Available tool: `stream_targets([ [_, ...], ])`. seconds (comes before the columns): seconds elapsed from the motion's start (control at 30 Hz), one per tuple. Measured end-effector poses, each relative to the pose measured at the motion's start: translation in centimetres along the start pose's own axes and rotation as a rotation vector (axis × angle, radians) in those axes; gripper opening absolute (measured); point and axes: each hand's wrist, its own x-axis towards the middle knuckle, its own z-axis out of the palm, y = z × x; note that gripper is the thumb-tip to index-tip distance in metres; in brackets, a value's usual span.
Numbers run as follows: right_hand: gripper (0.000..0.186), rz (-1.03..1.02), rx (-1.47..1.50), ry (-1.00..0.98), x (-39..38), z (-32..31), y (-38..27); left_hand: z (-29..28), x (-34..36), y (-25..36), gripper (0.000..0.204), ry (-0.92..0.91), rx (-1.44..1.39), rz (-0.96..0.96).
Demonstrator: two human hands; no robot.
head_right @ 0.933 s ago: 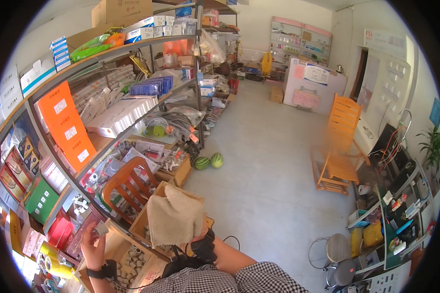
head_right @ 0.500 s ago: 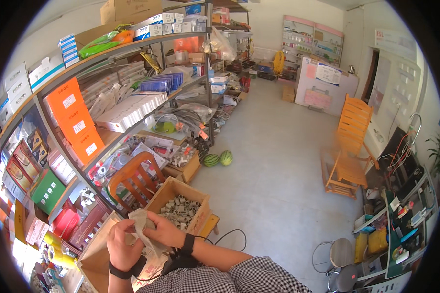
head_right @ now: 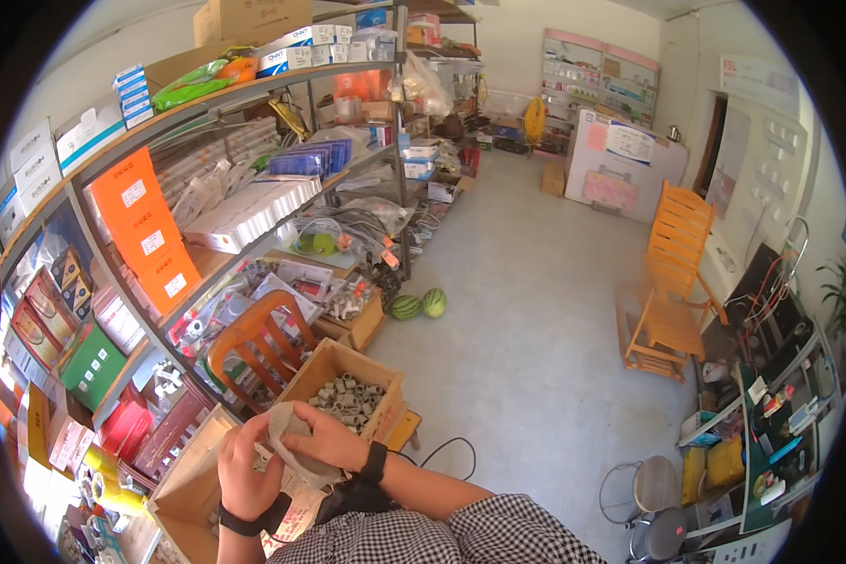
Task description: The person repeatedly picks small cylindrical metal parts from a wooden crate, wipes each with a cloth, and returns them to the crate. The process is repeated continuously throughout the clip.
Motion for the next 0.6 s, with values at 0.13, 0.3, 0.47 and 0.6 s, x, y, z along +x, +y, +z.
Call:
stream_targets([
  [0.13, 0.035, 0.051, 0.122, 0.091, -0.1, -0.1, 0.8, 0.6, 0.0, 0.2, 0.058, -0.032, -0.104, -0.082],
  [0.3, 0.036, 0.274, 0.499, 0.134, -0.3, -0.9, 1.4, 0.7, 0.0, 0.1, 0.055, -0.039, -0.098, 0.013],
  [0.47, 0.035, 0.178, 0.238, 0.081, -0.4, -0.5, 0.9, 0.9, 0.1, 0.1, 0.056, -0.020, -0.060, 0.050],
  [0.6, 0.035, 0.009, 0.079, 0.050, -0.6, -0.3, 1.0, 1.2, 0.0, 0.3, 0.057, -0.015, -0.109, -0.015],
])
